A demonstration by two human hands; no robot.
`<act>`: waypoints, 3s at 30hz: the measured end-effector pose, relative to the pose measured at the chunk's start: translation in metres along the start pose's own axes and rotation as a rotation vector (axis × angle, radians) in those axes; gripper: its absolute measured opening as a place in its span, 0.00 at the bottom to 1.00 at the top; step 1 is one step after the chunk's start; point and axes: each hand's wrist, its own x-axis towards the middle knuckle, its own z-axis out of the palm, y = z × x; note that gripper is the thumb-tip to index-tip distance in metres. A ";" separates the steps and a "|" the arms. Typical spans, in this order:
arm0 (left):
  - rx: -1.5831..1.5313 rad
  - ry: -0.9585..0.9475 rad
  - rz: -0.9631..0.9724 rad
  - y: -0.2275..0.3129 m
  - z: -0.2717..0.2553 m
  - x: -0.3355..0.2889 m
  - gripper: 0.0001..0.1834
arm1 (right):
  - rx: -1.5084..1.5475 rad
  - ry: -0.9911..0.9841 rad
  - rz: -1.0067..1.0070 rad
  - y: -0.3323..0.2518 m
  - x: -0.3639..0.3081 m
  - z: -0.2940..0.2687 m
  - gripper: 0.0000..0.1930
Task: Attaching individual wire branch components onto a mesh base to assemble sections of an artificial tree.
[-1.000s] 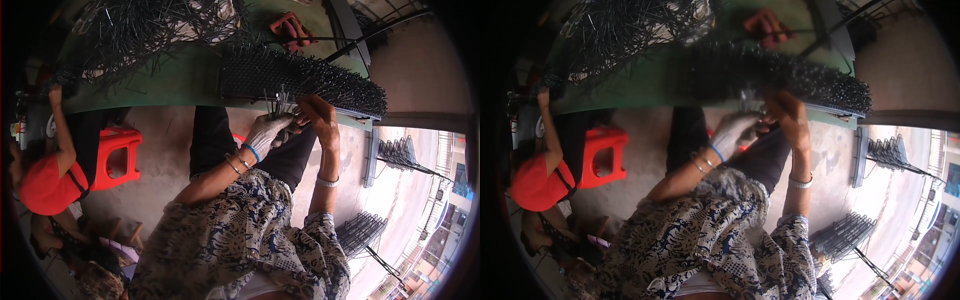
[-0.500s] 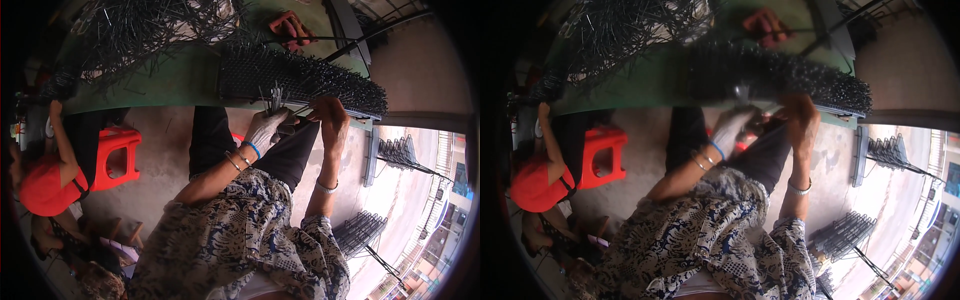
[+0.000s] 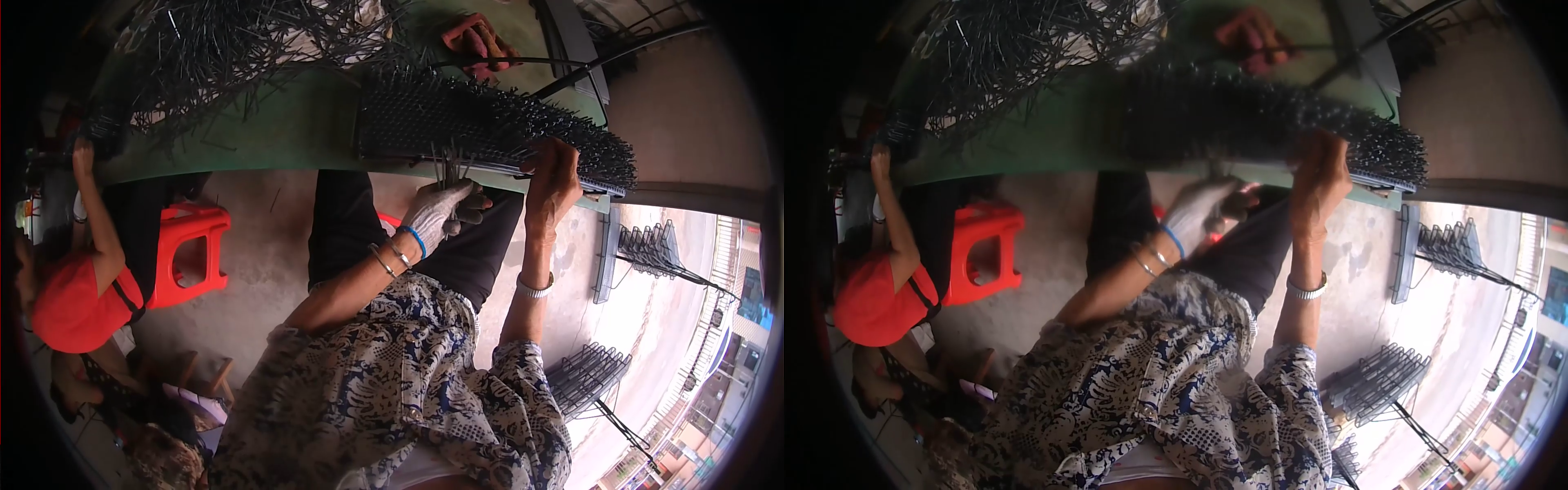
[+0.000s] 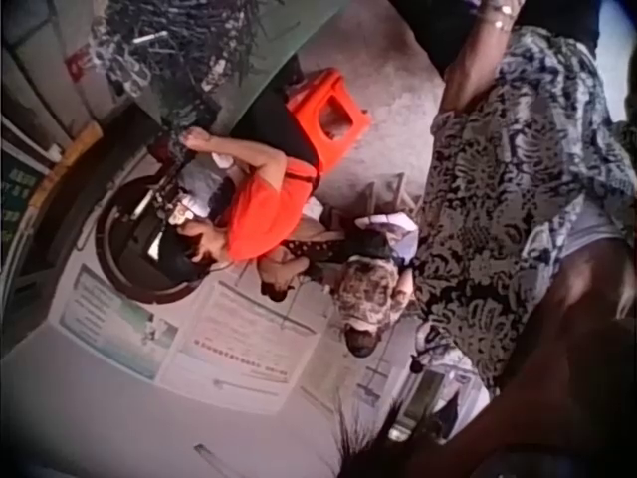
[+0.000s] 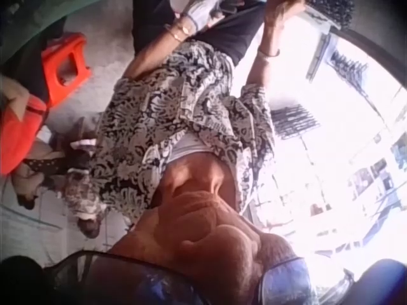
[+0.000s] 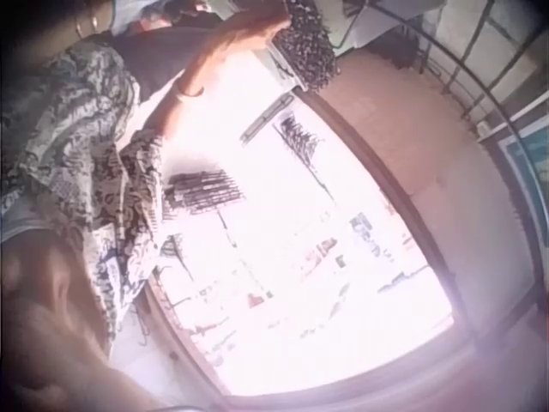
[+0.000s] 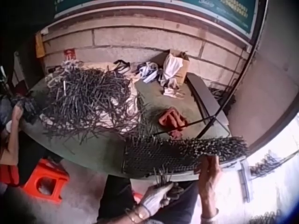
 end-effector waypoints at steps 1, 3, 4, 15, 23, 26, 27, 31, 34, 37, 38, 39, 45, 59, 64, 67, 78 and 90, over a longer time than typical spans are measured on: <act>-0.011 -0.008 -0.006 0.001 0.000 0.000 0.12 | -0.020 -0.025 -0.005 -0.001 0.000 -0.001 0.06; -0.022 -0.016 -0.013 0.001 0.001 -0.001 0.12 | -0.040 -0.049 -0.010 0.001 0.000 -0.003 0.06; -0.020 0.009 0.002 0.002 0.005 -0.003 0.13 | -0.079 -0.072 -0.026 0.004 0.001 -0.004 0.06; -0.023 0.142 0.057 0.001 0.010 -0.010 0.14 | 0.007 -0.173 -0.021 0.014 0.007 0.004 0.06; 0.038 0.184 0.073 0.003 0.017 -0.015 0.14 | -0.173 -0.101 -0.183 0.004 0.011 0.005 0.06; 0.021 0.108 0.049 0.003 0.013 -0.016 0.15 | -0.247 -0.106 -0.147 0.005 0.011 0.002 0.06; 0.022 0.108 0.051 0.004 0.012 -0.017 0.15 | -0.246 -0.105 -0.148 0.005 0.011 0.001 0.06; 0.024 0.064 0.029 0.004 0.013 -0.019 0.14 | -0.261 -0.156 -0.235 0.010 0.012 -0.004 0.06; 0.020 0.025 0.014 0.002 0.012 -0.018 0.14 | -0.425 -0.196 -0.286 0.015 0.015 0.003 0.06; -0.008 -0.014 0.010 0.002 0.009 -0.019 0.15 | -0.584 -0.181 -0.313 0.010 0.012 0.007 0.08; -0.034 -0.037 0.010 0.002 0.009 -0.020 0.15 | -0.616 -0.171 -0.286 0.008 0.012 0.007 0.09; -0.034 -0.037 0.011 0.002 0.009 -0.020 0.15 | -0.615 -0.171 -0.287 0.010 0.011 0.008 0.09; -0.031 -0.084 0.021 0.002 0.010 -0.019 0.15 | -0.703 -0.064 -0.478 0.000 -0.006 0.003 0.10; 0.054 0.072 0.042 -0.011 -0.010 0.018 0.15 | 0.064 -0.072 0.100 -0.009 -0.023 -0.022 0.04; 0.031 0.241 0.012 -0.006 0.008 0.002 0.14 | -0.141 0.104 -0.093 0.006 -0.014 -0.014 0.04; -0.030 0.120 0.045 -0.009 0.000 0.003 0.14 | -0.177 0.116 -0.173 0.017 -0.010 -0.005 0.04; 0.069 0.038 0.068 0.002 0.010 -0.018 0.17 | -0.451 -0.091 -0.156 0.007 -0.015 0.006 0.05; 0.091 0.015 0.217 0.007 0.013 -0.030 0.14 | 0.490 -0.633 0.355 -0.018 -0.015 -0.002 0.04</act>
